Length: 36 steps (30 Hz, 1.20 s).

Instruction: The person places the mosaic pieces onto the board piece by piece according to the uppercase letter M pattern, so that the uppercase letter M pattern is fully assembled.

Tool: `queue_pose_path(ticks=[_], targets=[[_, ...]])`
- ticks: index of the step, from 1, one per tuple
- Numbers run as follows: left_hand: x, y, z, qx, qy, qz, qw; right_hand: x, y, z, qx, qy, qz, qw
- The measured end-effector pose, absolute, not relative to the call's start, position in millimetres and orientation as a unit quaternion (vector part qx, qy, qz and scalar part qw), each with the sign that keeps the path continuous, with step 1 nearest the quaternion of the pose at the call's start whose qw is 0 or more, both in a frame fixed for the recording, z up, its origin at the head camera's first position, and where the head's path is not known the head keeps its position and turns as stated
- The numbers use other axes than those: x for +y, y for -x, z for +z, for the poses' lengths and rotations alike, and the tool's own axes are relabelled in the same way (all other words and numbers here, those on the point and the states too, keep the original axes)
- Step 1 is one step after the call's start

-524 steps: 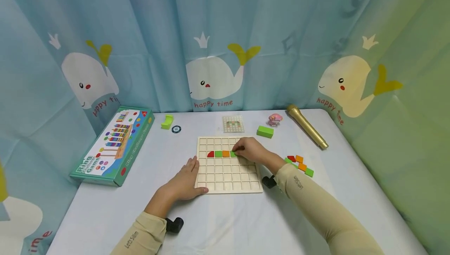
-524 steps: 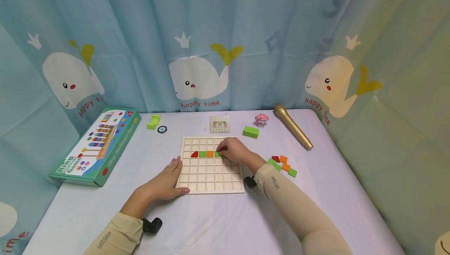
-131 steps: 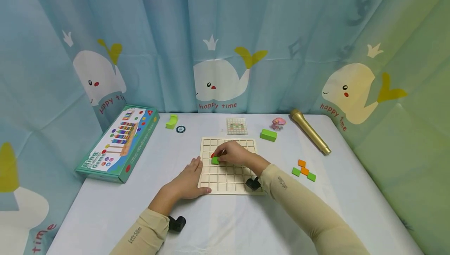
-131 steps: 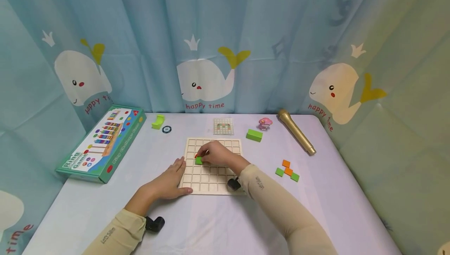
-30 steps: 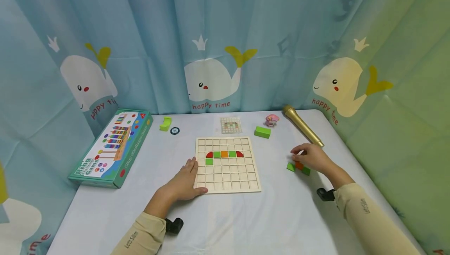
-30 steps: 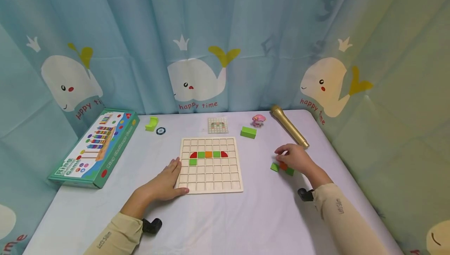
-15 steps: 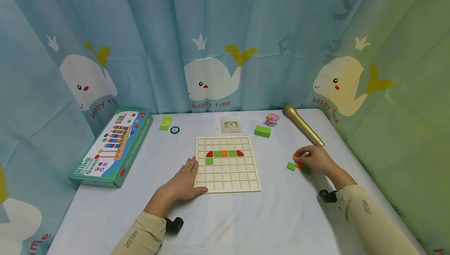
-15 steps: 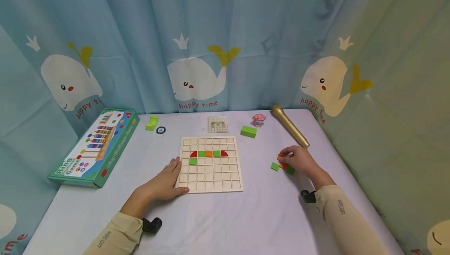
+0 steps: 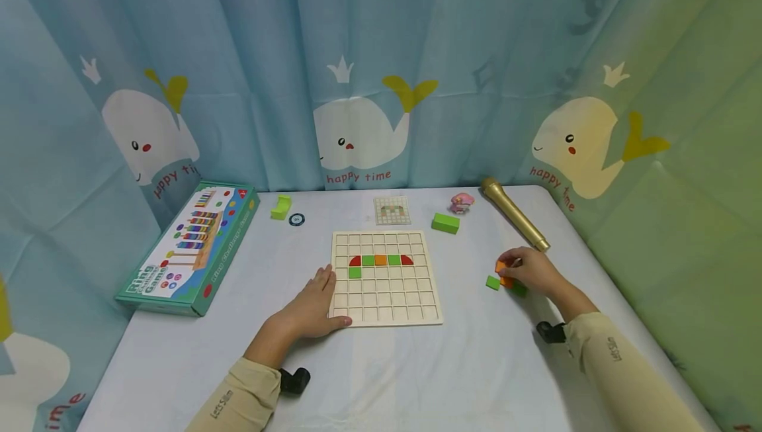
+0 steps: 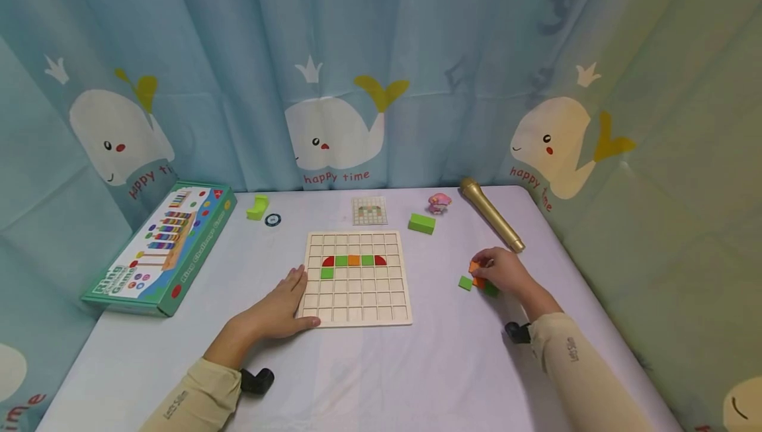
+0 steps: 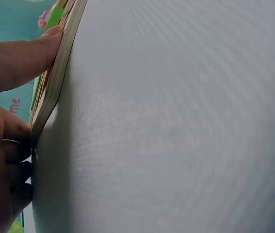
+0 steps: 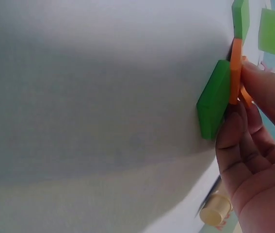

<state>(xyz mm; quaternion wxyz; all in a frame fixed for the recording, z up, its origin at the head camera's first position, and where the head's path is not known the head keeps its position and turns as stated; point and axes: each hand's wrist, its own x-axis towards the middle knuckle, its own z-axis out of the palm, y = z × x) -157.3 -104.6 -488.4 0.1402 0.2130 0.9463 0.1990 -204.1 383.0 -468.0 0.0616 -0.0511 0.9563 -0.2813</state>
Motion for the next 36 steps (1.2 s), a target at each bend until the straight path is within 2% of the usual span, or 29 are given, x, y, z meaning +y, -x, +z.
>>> queue_pose_path(ticks=[36], targets=[[-104, 158, -491, 0.946, -0.215, 0.202, 0.133, 349, 214, -457, 0.946, 0.069, -0.314, 0.041]])
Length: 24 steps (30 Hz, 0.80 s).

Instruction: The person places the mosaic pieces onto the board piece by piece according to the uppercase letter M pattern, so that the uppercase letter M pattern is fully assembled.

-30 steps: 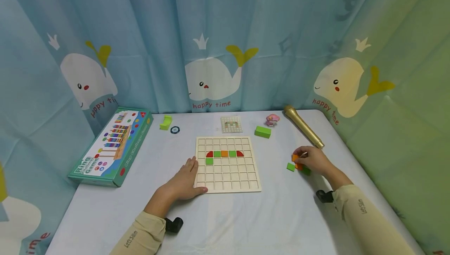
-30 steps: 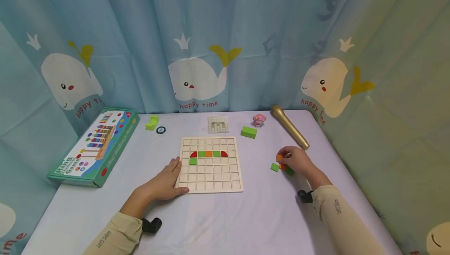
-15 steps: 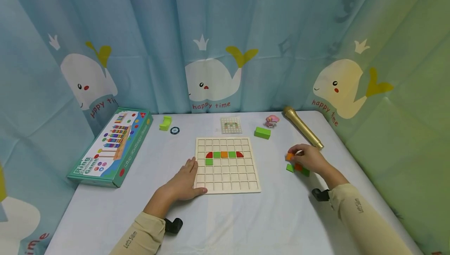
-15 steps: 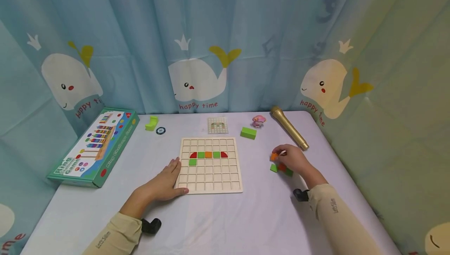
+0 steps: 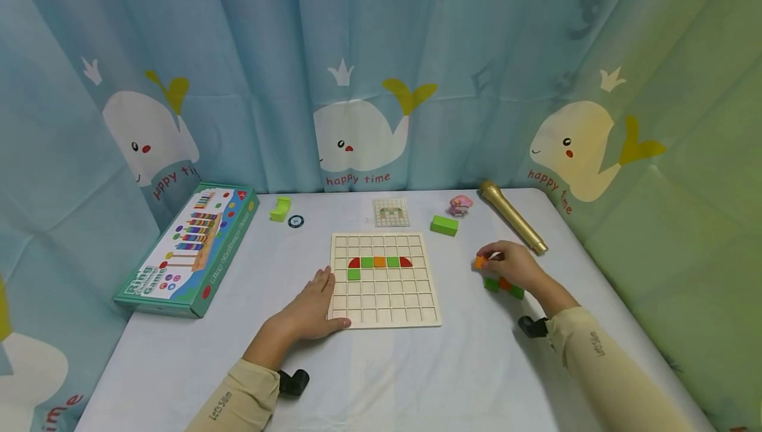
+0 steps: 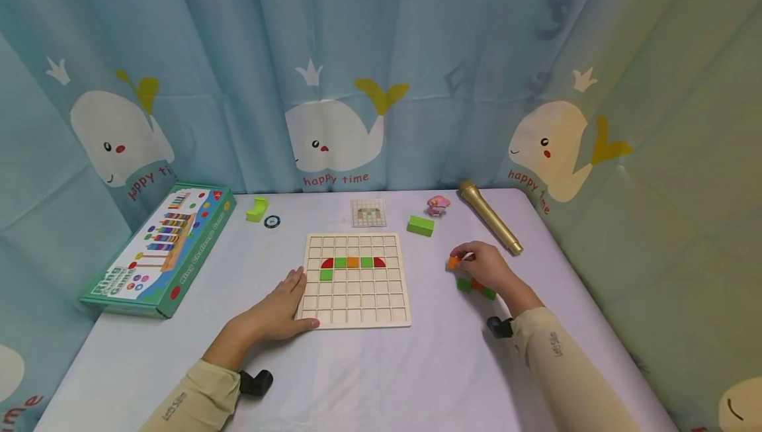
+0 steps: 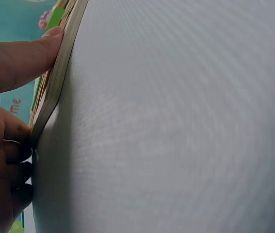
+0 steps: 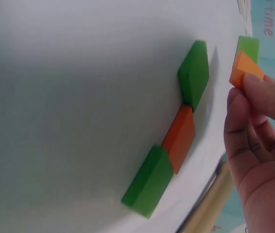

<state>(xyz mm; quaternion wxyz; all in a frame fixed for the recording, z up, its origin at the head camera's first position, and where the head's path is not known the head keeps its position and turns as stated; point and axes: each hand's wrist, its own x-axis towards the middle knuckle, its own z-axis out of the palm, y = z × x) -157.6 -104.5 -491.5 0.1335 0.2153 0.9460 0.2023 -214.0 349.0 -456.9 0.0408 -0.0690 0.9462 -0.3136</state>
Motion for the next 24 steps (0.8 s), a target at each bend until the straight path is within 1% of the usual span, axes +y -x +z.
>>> queue_pose_path(ticks=[24], targets=[[-104, 157, -489, 0.946, -0.213, 0.201, 0.139, 313, 225, -451, 0.942, 0.093, -0.321, 0.038]])
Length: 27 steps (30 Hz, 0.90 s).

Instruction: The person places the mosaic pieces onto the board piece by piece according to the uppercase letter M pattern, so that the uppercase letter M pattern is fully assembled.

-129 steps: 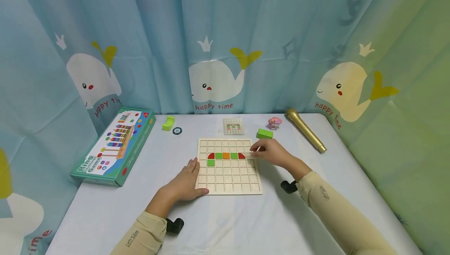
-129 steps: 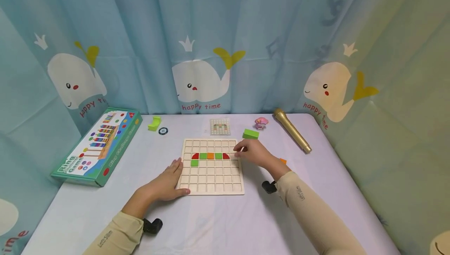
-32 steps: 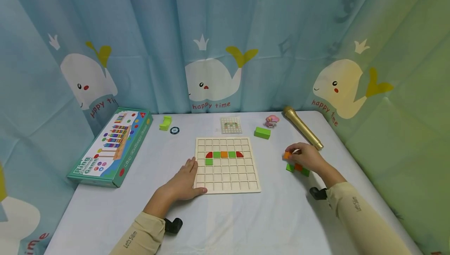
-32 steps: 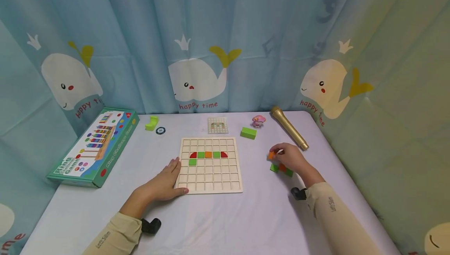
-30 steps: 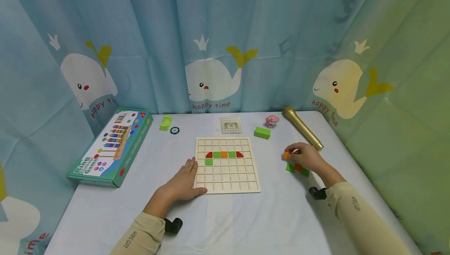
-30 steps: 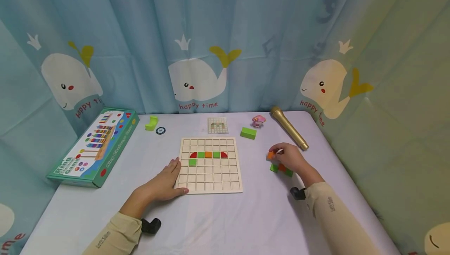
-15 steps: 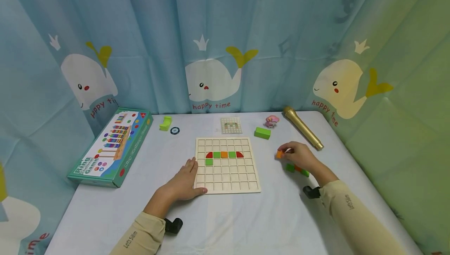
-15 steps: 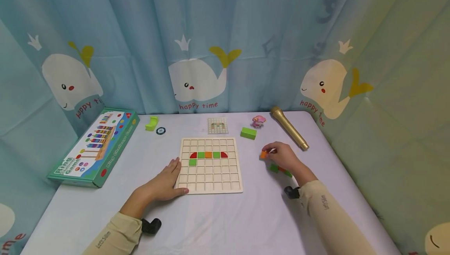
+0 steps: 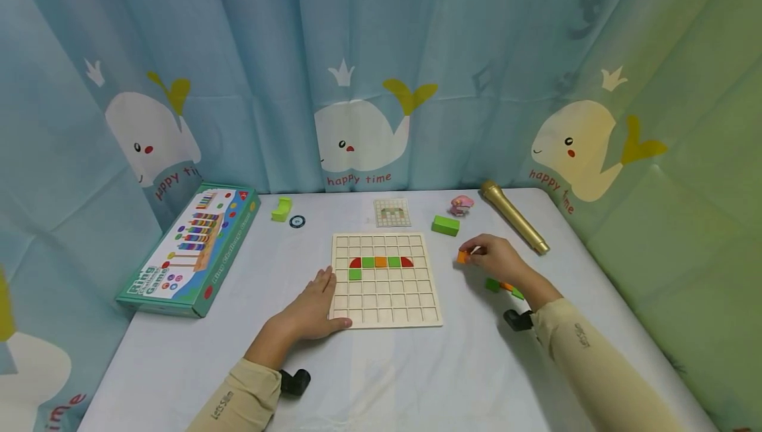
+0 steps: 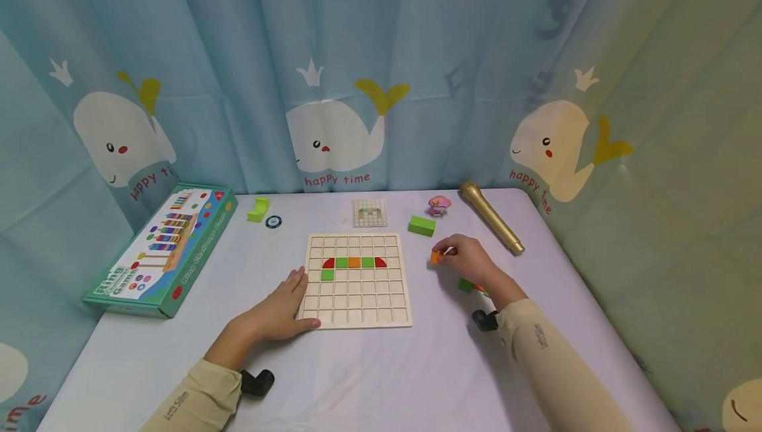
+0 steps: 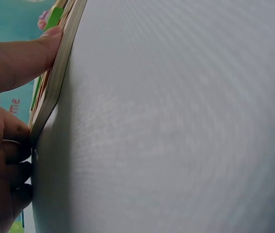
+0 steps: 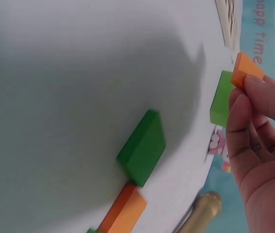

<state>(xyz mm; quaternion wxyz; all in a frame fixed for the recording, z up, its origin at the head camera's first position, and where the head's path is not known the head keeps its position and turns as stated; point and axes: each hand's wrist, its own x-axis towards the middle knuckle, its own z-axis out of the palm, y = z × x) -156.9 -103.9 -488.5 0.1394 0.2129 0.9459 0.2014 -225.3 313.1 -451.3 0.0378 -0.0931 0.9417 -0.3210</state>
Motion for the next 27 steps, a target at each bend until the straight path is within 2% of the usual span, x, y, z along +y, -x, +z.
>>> queue_pose_path(ticks=[27], targets=[[-103, 158, -490, 0.948, -0.211, 0.195, 0.135, 266, 235, -450, 0.931, 0.136, -0.336, 0.048]])
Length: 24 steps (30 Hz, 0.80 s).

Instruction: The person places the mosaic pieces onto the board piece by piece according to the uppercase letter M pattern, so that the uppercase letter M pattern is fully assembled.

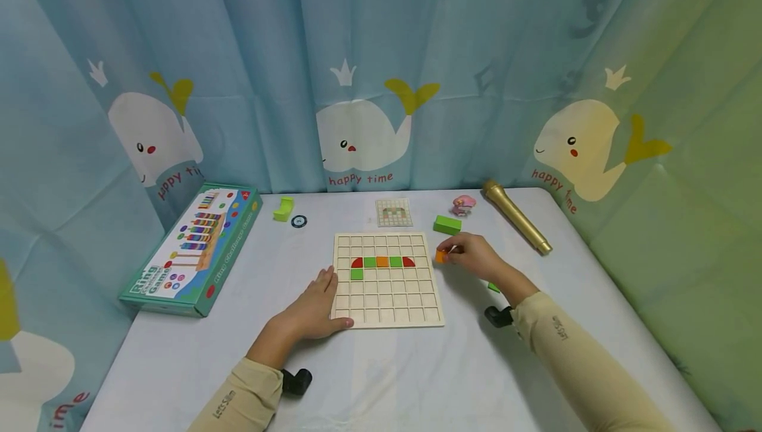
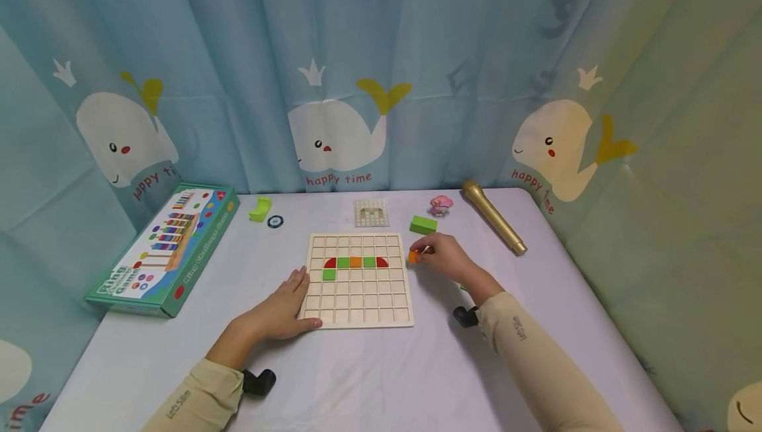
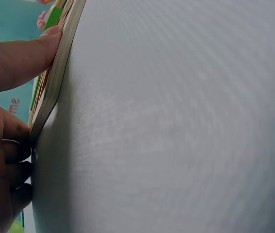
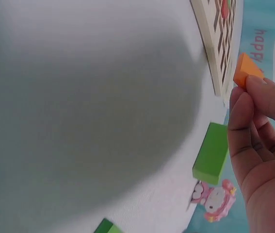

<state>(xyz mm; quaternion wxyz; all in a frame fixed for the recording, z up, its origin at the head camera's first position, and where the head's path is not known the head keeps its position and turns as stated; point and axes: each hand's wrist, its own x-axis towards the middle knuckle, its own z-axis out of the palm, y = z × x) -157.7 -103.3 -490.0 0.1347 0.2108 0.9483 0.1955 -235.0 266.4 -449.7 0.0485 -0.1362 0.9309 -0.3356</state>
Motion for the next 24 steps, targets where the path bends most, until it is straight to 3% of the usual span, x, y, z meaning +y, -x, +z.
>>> queue_pose_path(ticks=[24], targets=[[-105, 158, -491, 0.949, -0.215, 0.190, 0.134, 240, 236, -456, 0.915, 0.180, -0.358, 0.049]])
